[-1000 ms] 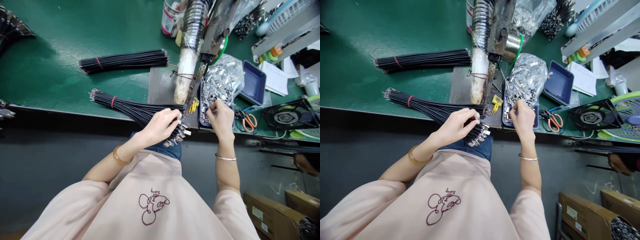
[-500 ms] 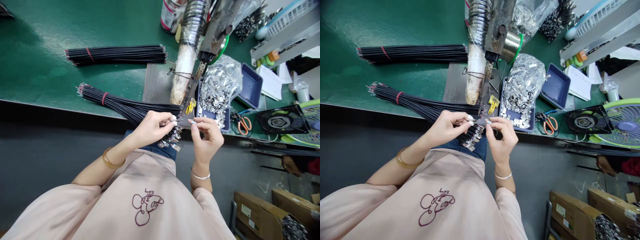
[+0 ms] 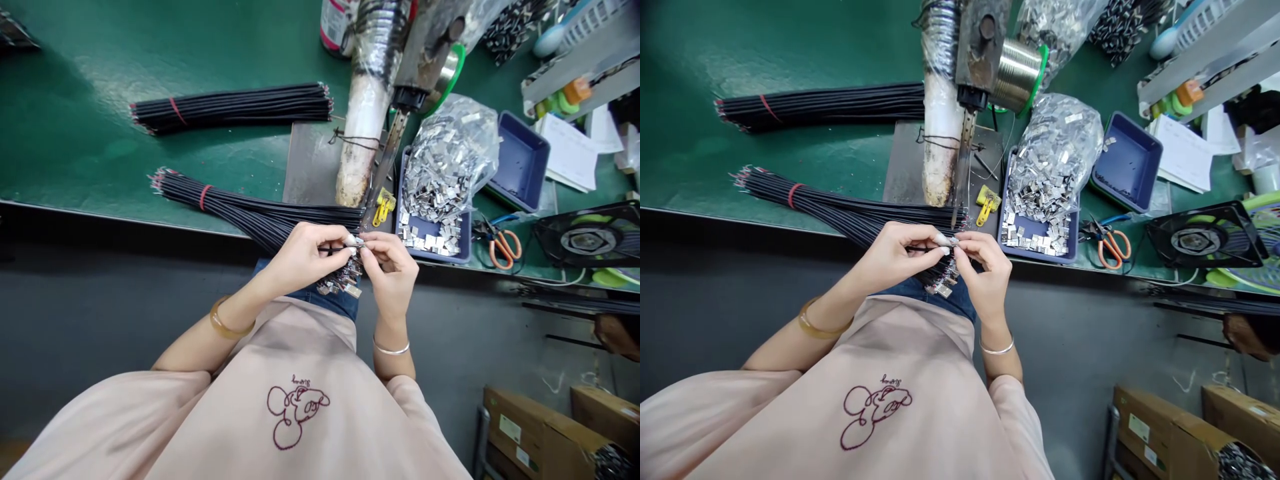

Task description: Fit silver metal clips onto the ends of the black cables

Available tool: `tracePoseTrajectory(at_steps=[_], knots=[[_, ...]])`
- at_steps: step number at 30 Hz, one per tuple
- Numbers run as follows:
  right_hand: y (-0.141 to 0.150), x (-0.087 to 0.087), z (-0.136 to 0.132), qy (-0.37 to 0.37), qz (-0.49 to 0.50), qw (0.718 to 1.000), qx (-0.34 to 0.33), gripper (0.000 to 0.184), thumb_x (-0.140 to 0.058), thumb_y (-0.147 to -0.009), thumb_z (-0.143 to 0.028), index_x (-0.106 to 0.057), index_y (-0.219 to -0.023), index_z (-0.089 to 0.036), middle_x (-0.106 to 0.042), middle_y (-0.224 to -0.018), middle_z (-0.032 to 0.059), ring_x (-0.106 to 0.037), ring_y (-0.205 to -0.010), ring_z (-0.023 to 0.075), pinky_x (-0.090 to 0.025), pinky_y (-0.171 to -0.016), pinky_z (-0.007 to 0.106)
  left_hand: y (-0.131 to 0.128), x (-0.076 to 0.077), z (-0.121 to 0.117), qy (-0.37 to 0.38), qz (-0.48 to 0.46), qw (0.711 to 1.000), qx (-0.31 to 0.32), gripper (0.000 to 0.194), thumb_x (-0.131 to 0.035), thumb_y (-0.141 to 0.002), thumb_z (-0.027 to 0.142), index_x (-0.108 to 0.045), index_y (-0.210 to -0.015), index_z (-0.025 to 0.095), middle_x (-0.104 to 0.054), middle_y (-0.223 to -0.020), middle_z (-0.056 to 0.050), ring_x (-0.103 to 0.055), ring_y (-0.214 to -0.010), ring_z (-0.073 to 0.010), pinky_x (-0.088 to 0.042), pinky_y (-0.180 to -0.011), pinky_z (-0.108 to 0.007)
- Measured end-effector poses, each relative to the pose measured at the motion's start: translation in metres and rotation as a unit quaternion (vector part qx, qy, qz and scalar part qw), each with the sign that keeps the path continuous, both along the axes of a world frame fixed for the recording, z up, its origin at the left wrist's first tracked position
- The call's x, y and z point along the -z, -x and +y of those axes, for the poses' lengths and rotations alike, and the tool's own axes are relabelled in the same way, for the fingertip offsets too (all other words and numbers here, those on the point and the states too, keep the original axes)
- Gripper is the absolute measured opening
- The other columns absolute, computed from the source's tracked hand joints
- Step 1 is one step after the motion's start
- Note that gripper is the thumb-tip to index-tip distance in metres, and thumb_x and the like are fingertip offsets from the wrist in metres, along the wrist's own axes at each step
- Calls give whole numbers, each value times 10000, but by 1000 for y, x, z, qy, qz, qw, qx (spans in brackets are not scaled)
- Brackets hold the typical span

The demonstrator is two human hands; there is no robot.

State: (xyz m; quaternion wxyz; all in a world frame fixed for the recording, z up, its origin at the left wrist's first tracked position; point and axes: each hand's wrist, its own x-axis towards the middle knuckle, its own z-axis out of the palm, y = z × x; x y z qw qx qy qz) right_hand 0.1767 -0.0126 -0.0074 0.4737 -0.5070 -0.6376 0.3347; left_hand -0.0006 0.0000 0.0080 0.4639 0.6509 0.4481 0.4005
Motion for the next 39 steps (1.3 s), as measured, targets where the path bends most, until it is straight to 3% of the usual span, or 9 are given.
tracePoseTrajectory(at_steps=[5, 9, 12, 17, 20, 26, 33, 39], knots=[[2, 0, -3, -6, 18, 1000, -18, 66, -667, -887, -183, -706, -861, -228, -720, -1029, 24, -719, -947, 144, -626, -776, 279, 0, 0, 0, -1, 11, 1000, 10, 137, -647, -864, 212, -706, -789, 113, -665, -690, -18, -524, -622, -91, -398, -584, -195], [9, 7, -5, -76, 2, 997, 18, 107, -676, -868, -129, -703, -860, -233, -727, -1036, 14, -714, -987, 152, -621, -867, 325, 0, -1, 0, 63, -53, 997, 10, 189, -616, -883, 234, -636, -733, 120, -623, -612, -8, -549, -564, -89, -433, -568, -194], [10, 10, -7, -116, -28, 992, 48, 109, -671, -882, -139, -711, -908, -237, -735, -1050, 23, -720, -997, 174, -625, -890, 374, -1, 0, 0, 109, -115, 987, -4, 155, -631, -880, 266, -655, -827, 122, -592, -568, 9, -539, -520, -87, -435, -543, -194], [5, 7, -11, -196, -40, 976, 86, 177, -589, -940, -135, -685, -1034, -251, -749, -1071, 36, -736, -990, 191, -643, -844, 402, -7, 1, 0, 99, -119, 987, -36, 156, -640, -850, 239, -663, -749, 122, -413, -517, 57, -334, -467, -48, -256, -463, -199], [6, 5, -11, -250, -62, 963, 74, 167, -659, -893, -107, -689, -984, -244, -763, -1027, 22, -738, -949, 171, -641, -824, 358, -10, 3, 0, 74, -102, 991, -47, 148, -634, -809, 197, -652, -683, 122, -395, -542, 51, -312, -511, -53, -246, -491, -210], [6, 1, -6, -117, -13, 990, 84, 56, -703, -886, -163, -684, -874, -214, -732, -920, 7, -740, -818, 139, -639, -695, 283, -12, 4, 0, 77, -84, 993, -40, 81, -612, -717, 140, -655, -652, 118, -440, -571, 36, -366, -567, -70, -283, -530, -214], [5, 1, -11, -267, -124, 954, 59, 233, -725, -848, -84, -718, -1007, -254, -771, -1001, 8, -748, -914, 157, -649, -833, 330, -14, 2, 0, 90, -120, 987, -60, 104, -615, -752, 189, -592, -666, 135, -378, -537, 60, -306, -511, -56, -234, -496, -213], [4, 12, -8, -150, 5, 987, 65, 88, -610, -932, -149, -635, -985, -215, -762, -1037, 46, -762, -933, 164, -664, -787, 330, -14, 3, -1, 72, -109, 988, -87, 177, -614, -817, 235, -628, -673, 133, -472, -572, 27, -373, -535, -69, -293, -521, -215]])
